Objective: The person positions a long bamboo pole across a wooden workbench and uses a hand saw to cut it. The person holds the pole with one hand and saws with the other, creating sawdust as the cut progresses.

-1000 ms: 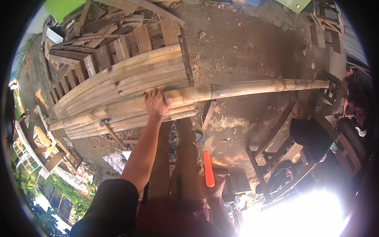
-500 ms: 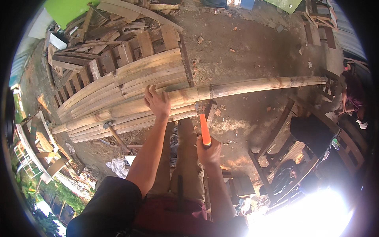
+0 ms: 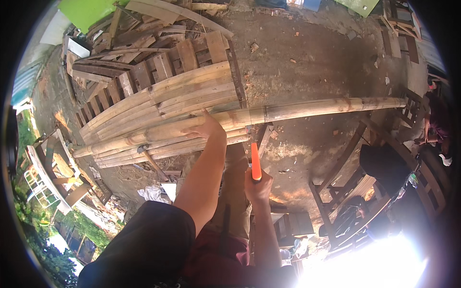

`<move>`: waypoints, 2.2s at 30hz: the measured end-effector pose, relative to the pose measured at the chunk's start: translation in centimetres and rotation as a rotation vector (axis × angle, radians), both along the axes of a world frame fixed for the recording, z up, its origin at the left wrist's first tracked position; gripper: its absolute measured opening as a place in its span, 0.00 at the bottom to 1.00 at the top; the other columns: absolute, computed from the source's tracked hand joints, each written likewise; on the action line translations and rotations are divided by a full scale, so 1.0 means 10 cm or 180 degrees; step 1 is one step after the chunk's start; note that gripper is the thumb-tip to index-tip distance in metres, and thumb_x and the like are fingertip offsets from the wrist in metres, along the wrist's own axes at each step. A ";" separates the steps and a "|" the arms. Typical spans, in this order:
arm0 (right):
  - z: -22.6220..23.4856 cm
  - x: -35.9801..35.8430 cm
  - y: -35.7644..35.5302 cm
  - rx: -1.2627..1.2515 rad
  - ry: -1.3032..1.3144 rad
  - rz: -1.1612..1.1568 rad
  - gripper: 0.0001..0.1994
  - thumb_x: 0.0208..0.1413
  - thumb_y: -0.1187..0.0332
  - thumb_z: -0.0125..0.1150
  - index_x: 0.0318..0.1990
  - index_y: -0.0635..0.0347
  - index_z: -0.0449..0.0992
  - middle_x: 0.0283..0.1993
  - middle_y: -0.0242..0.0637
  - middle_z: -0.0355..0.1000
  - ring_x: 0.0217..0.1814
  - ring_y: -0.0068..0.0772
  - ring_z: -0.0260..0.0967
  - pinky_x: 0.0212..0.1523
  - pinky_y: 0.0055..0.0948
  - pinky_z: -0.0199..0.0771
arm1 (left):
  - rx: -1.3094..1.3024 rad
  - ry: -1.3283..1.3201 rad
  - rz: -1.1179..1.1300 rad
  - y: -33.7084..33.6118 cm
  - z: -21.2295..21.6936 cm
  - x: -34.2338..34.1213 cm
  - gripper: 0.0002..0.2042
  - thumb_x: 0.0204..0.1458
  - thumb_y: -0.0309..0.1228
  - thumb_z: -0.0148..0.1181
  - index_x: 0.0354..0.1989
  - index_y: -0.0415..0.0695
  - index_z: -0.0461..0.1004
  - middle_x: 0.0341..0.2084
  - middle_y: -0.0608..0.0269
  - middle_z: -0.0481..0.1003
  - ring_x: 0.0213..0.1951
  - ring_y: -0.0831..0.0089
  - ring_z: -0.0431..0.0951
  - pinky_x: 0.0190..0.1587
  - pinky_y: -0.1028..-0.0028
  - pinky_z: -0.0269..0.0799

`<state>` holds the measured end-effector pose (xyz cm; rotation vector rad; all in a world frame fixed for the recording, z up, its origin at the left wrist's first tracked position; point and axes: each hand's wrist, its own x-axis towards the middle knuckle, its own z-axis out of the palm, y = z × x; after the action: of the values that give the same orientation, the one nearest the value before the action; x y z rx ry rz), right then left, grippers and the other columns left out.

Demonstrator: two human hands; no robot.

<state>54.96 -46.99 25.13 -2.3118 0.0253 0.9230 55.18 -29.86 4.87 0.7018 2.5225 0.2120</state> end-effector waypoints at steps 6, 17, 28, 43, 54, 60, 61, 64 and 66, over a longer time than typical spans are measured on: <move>0.02 -0.01 -0.03 -0.0105 0.0198 -0.0003 0.06 0.53 0.73 0.61 0.29 0.67 0.76 0.19 0.43 0.72 0.21 0.36 0.74 0.26 0.37 0.71 | -0.0036 0.0030 0.0287 -0.05 0.05 0.05 0.53 0.56 0.42 0.63 0.77 0.60 0.24 0.72 0.32 0.43 0.70 0.38 0.56 0.68 0.43 0.63; 1.17 -0.19 -0.45 -0.0684 0.0649 0.0130 0.09 0.54 0.71 0.63 0.25 0.65 0.77 0.18 0.44 0.73 0.20 0.35 0.75 0.24 0.35 0.72 | -0.0349 0.0322 0.0186 -0.08 0.09 0.04 0.50 0.56 0.45 0.59 0.77 0.59 0.25 0.71 0.38 0.49 0.64 0.42 0.67 0.64 0.49 0.70; 0.24 0.14 -0.01 -0.0189 0.0202 0.0315 0.08 0.53 0.70 0.65 0.28 0.66 0.76 0.24 0.54 0.74 0.25 0.57 0.75 0.29 0.37 0.73 | -0.0167 -0.0095 0.0359 0.09 0.28 0.30 0.50 0.59 0.42 0.59 0.77 0.62 0.23 0.72 0.33 0.45 0.66 0.38 0.64 0.64 0.46 0.71; 0.63 -0.15 -0.29 0.0054 0.0312 0.0448 0.02 0.51 0.76 0.60 0.29 0.63 0.76 0.23 0.46 0.73 0.24 0.44 0.75 0.29 0.37 0.72 | -0.0396 0.0678 -0.2016 -0.03 0.12 -0.20 0.44 0.61 0.39 0.57 0.75 0.41 0.33 0.74 0.33 0.38 0.73 0.38 0.51 0.74 0.47 0.43; 0.47 -0.17 -0.20 0.0114 0.0412 0.0312 0.01 0.50 0.76 0.62 0.30 0.63 0.77 0.23 0.46 0.74 0.26 0.44 0.77 0.29 0.35 0.73 | 0.0989 -0.0186 -0.5110 -0.06 -0.10 -0.07 0.11 0.54 0.38 0.55 0.38 0.44 0.73 0.36 0.56 0.75 0.44 0.55 0.74 0.50 0.56 0.65; 0.70 -0.09 -0.32 -0.0145 0.0511 0.0134 0.05 0.52 0.75 0.59 0.27 0.67 0.75 0.21 0.48 0.72 0.22 0.42 0.74 0.27 0.36 0.71 | 0.1057 -0.0032 -0.5062 -0.34 -0.11 -0.27 0.12 0.47 0.36 0.56 0.39 0.47 0.73 0.37 0.59 0.74 0.44 0.57 0.74 0.50 0.55 0.66; 0.75 -0.06 -0.30 -0.0191 0.0586 0.0000 0.05 0.52 0.75 0.59 0.28 0.67 0.76 0.21 0.49 0.72 0.22 0.41 0.74 0.27 0.36 0.71 | 0.1127 -0.0053 -0.5091 -0.35 -0.12 -0.28 0.12 0.47 0.36 0.56 0.39 0.47 0.73 0.37 0.59 0.74 0.44 0.57 0.74 0.50 0.55 0.66; 0.81 0.02 -0.23 -0.0356 0.0736 -0.0102 0.03 0.50 0.74 0.62 0.30 0.65 0.78 0.21 0.47 0.73 0.23 0.33 0.75 0.27 0.34 0.72 | 0.1185 0.0062 -0.5273 -0.33 -0.14 -0.26 0.10 0.49 0.37 0.54 0.37 0.48 0.74 0.35 0.62 0.75 0.43 0.60 0.75 0.51 0.57 0.66; 0.78 -0.02 -0.22 -0.0261 0.0591 0.0080 0.04 0.49 0.73 0.63 0.30 0.64 0.78 0.22 0.44 0.74 0.24 0.32 0.75 0.28 0.33 0.72 | 0.1314 0.0000 -0.5230 -0.31 -0.20 -0.23 0.08 0.48 0.37 0.54 0.33 0.49 0.73 0.34 0.64 0.75 0.42 0.61 0.75 0.52 0.57 0.65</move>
<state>54.79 -49.18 32.92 -2.2977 0.1143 1.1669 52.88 -32.94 2.89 2.5244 1.1680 0.1027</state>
